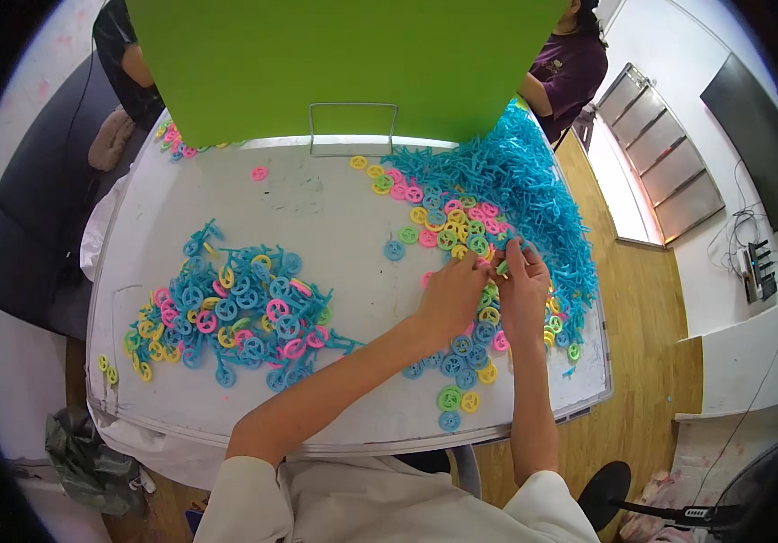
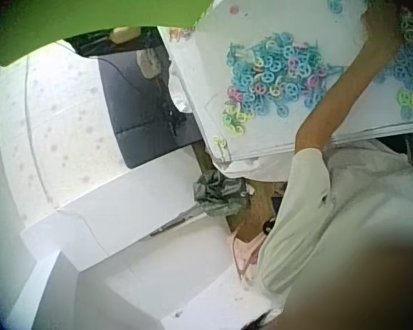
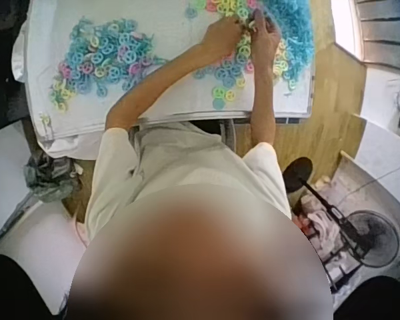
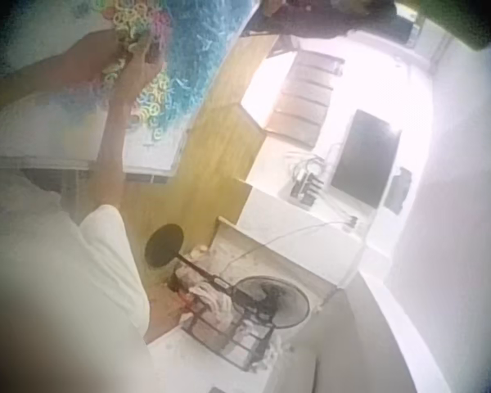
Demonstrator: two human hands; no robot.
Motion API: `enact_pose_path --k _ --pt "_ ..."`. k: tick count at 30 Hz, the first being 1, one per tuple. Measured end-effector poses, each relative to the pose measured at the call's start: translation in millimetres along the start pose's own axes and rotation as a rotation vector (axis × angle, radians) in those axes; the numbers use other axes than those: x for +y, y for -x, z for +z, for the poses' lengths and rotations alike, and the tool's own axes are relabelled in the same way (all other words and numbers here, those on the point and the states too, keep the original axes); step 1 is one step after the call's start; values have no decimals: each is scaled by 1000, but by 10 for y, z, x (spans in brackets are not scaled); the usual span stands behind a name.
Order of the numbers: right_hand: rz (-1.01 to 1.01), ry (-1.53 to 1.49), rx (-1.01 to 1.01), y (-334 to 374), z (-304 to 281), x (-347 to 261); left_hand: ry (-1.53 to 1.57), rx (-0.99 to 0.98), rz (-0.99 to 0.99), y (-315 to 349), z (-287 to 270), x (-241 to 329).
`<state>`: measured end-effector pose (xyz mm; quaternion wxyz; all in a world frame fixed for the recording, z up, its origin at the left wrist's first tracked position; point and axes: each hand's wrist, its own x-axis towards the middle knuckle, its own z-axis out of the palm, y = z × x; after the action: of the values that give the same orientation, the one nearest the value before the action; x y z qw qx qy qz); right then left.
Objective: Assembling colorful plastic gears by snapping them together on a table.
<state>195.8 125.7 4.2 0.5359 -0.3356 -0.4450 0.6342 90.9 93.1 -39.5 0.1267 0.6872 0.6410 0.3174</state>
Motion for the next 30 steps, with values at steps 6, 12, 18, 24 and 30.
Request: enact_pose_path --k 6,12,18,24,30 --pt "-179 179 0 20 2 35 473 147 -162 107 -364 -101" --pt "-135 634 -162 155 187 51 1190 95 -476 407 -977 -348" --pt "-194 835 -315 301 353 56 1120 25 -492 571 -940 -462" --pt "-216 815 -378 313 352 116 1139 35 -467 579 -858 -539" --pt "-124 838 -413 291 336 130 908 86 -386 587 -785 -518"
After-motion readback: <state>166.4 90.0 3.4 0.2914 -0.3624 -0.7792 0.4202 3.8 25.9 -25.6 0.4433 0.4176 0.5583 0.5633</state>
